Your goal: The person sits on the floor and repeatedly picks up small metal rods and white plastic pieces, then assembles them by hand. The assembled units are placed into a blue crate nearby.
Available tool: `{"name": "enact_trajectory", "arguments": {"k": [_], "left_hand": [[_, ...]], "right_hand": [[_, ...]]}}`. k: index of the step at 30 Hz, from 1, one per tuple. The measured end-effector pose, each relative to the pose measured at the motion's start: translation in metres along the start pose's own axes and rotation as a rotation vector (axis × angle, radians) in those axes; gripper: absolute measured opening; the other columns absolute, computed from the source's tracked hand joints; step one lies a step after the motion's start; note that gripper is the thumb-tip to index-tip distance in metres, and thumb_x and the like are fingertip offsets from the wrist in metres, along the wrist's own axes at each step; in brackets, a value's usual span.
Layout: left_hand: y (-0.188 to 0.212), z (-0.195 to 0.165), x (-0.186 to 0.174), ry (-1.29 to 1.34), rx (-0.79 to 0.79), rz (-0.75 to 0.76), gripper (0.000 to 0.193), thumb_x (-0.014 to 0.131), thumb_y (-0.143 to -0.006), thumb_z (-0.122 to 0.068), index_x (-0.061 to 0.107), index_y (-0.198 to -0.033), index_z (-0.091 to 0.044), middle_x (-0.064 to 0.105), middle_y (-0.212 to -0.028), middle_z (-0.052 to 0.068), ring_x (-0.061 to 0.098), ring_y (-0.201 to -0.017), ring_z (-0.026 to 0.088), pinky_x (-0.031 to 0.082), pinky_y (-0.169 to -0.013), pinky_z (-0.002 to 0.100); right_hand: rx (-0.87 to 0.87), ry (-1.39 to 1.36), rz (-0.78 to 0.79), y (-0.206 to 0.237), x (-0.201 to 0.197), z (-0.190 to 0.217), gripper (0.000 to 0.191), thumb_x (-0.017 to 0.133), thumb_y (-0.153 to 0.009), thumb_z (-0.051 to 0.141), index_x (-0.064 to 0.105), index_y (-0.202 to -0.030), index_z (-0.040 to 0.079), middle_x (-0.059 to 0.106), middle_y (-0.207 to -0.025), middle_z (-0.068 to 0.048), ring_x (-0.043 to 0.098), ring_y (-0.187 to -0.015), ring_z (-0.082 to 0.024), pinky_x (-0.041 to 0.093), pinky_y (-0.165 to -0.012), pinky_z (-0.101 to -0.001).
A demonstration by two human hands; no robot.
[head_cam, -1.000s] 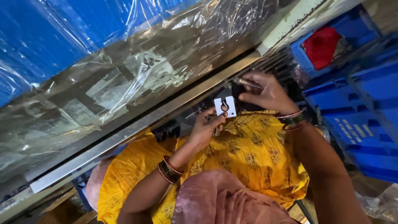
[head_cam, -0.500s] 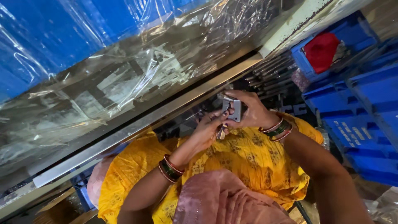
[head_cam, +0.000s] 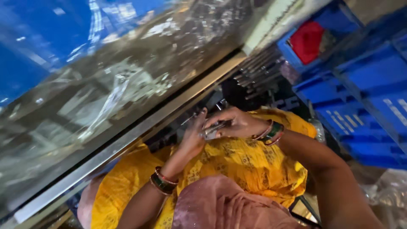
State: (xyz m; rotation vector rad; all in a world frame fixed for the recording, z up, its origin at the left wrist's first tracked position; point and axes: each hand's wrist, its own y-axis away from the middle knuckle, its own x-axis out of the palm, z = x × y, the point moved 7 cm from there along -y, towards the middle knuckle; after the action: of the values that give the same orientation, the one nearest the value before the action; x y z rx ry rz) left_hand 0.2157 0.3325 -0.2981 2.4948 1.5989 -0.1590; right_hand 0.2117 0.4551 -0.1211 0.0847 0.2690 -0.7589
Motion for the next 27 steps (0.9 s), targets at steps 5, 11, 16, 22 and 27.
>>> {"name": "enact_trajectory", "arguments": {"k": [5, 11, 16, 22, 27], "left_hand": [[0.003, 0.041, 0.005, 1.063, -0.380, -0.183, 0.043, 0.054, -0.106, -0.038, 0.061, -0.119, 0.001, 0.069, -0.095, 0.013, 0.068, -0.077, 0.023, 0.057, -0.066, 0.044], [0.005, -0.023, 0.012, 1.220, -0.421, 0.112, 0.044, 0.053, -0.107, -0.041, 0.044, -0.084, -0.006, 0.072, -0.103, 0.010, 0.065, -0.074, 0.026, 0.052, -0.065, 0.037], [0.003, -0.075, 0.009, 1.142, -0.394, 0.216, 0.050, 0.042, -0.104, -0.044, 0.062, -0.123, -0.002, 0.070, -0.123, 0.014, 0.070, -0.096, 0.021, 0.055, -0.075, 0.032], [-0.002, -0.086, 0.012, 1.186, -0.349, 0.235, 0.049, 0.041, -0.107, -0.042, 0.062, -0.123, -0.001, 0.067, -0.129, 0.017, 0.067, -0.104, 0.025, 0.057, -0.078, 0.034], [0.001, -0.071, 0.015, 1.214, -0.435, 0.181, 0.019, 0.051, -0.099, -0.031, 0.060, -0.109, -0.018, 0.065, -0.105, 0.009, 0.064, -0.098, 0.025, 0.057, -0.072, 0.035]], "right_hand": [[-0.249, -0.079, -0.301, 0.038, -0.053, 0.018, 0.012, 0.078, -0.098, 0.010, 0.077, -0.108, 0.004, 0.075, -0.091, -0.013, 0.074, -0.077, -0.022, 0.059, -0.066, -0.0302], [-0.203, 0.268, -0.771, 0.124, -0.166, 0.017, 0.009, 0.072, -0.097, 0.009, 0.069, -0.099, 0.001, 0.070, -0.101, -0.009, 0.064, -0.089, -0.017, 0.047, -0.083, -0.0337], [0.595, 0.670, -0.773, 0.196, -0.178, -0.075, 0.015, 0.082, -0.087, 0.014, 0.074, -0.095, 0.004, 0.070, -0.084, -0.019, 0.062, -0.078, -0.021, 0.050, -0.072, -0.0376], [0.594, 0.678, -0.567, 0.221, -0.164, -0.126, 0.031, 0.083, -0.082, 0.018, 0.065, -0.102, 0.002, 0.065, -0.091, -0.020, 0.061, -0.082, -0.026, 0.050, -0.075, -0.0368], [0.504, 0.726, -0.460, 0.206, -0.163, -0.112, 0.034, 0.086, -0.076, 0.020, 0.059, -0.083, 0.000, 0.060, -0.079, -0.019, 0.054, -0.074, -0.021, 0.046, -0.068, -0.0396]]}}
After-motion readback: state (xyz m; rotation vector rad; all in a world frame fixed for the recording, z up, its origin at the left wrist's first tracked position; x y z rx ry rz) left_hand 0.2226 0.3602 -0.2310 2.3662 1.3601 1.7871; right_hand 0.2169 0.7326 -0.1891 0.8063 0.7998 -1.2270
